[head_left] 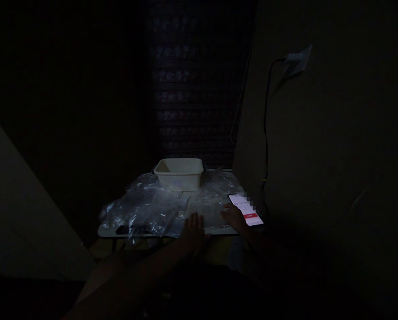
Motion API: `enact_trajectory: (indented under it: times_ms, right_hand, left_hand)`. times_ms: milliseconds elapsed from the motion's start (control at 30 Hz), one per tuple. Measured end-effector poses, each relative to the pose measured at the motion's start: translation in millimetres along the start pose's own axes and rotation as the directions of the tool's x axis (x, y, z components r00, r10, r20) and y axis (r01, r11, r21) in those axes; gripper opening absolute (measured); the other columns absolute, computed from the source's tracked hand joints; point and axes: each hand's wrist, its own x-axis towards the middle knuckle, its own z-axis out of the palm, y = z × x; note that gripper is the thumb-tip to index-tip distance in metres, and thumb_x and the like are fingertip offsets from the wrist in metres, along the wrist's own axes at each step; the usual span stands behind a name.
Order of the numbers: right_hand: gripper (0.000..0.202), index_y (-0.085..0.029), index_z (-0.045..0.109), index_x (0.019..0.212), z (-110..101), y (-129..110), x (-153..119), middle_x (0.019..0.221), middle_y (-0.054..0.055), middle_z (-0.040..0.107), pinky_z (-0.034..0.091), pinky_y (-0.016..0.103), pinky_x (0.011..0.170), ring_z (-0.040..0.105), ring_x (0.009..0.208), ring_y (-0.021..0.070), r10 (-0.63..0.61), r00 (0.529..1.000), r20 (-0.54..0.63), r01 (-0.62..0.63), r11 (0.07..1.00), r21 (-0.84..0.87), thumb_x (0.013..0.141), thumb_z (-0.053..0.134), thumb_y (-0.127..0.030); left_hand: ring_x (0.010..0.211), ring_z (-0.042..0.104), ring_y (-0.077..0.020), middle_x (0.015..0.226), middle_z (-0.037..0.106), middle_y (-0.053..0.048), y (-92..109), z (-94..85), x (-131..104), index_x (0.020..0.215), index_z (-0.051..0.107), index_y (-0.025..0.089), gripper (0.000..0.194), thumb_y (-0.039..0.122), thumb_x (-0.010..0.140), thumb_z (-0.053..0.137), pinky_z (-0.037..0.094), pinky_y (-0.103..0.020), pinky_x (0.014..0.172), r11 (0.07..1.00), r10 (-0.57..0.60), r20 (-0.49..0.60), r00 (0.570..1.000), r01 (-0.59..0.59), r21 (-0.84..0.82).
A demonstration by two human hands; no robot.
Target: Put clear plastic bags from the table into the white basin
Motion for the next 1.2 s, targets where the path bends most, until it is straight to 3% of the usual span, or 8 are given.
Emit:
enact_trajectory:
  times_ms: [300,500,833,1100,1200]
  right_hand:
    - [0.026,-0.019,0.048,0.087,-1.5,0.5,0.1,0.064,-0.001,0.054,0.035,0.019,0.045,0.050,0.052,0.0096,0.055,0.997,-0.046,-0.056,0.998,-0.028,0.061,0.045,-0.019]
    - [0.027,-0.021,0.046,0.089,-4.9,-2.3,-5.6,0.062,-0.003,0.052,0.034,0.019,0.046,0.049,0.053,0.0088,0.001,0.999,-0.036,-0.002,0.999,-0.043,0.062,0.045,-0.020]
    - [0.029,-0.020,0.044,0.092,-4.9,-10.0,-9.2,0.070,-0.001,0.053,0.033,0.019,0.050,0.050,0.063,0.0114,-0.024,0.998,-0.053,0.016,0.990,-0.137,0.063,0.043,-0.025]
    - [0.029,-0.022,0.042,0.093,-2.1,-5.9,-8.9,0.069,-0.002,0.054,0.031,0.019,0.047,0.050,0.058,0.0103,-0.007,0.998,-0.056,-0.001,0.990,-0.139,0.064,0.041,-0.024]
    - [0.027,-0.023,0.042,0.092,-2.6,-7.3,-10.3,0.068,-0.002,0.054,0.031,0.019,0.047,0.050,0.057,0.0099,-0.008,0.998,-0.066,-0.001,0.990,-0.143,0.065,0.041,-0.023]
  left_hand:
    - [0.111,0.013,-0.0268,0.122,0.019,-0.016,-7.0,2.3,9.0,0.117,0.023,0.008,0.054,0.042,0.075,0.016,0.012,-0.043,0.086,0.999,0.051,-0.026,0.998,-0.051,0.019]
    - [0.109,0.016,-0.0315,0.121,0.022,-0.015,1.5,-6.3,4.8,0.117,0.022,0.011,0.055,0.043,0.073,0.024,0.015,-0.047,0.083,0.995,-0.085,-0.041,0.995,0.087,0.048]
    - [0.108,0.019,-0.0303,0.119,0.025,-0.019,10.8,-13.1,-0.9,0.115,0.025,0.006,0.054,0.041,0.074,0.024,0.017,-0.046,0.083,0.995,-0.100,0.005,0.995,0.100,0.001]
    - [0.106,0.023,-0.0315,0.118,0.025,-0.020,0.6,-17.2,4.2,0.114,0.026,0.005,0.050,0.019,0.067,0.038,0.027,-0.043,0.077,0.997,-0.049,0.087,0.995,0.043,0.059]
    - [0.103,0.029,-0.0305,0.117,0.028,-0.019,-5.1,-23.7,6.6,0.113,0.027,0.009,0.051,0.016,0.065,0.041,0.033,-0.039,0.072,0.999,-0.035,0.065,0.997,0.033,0.032]
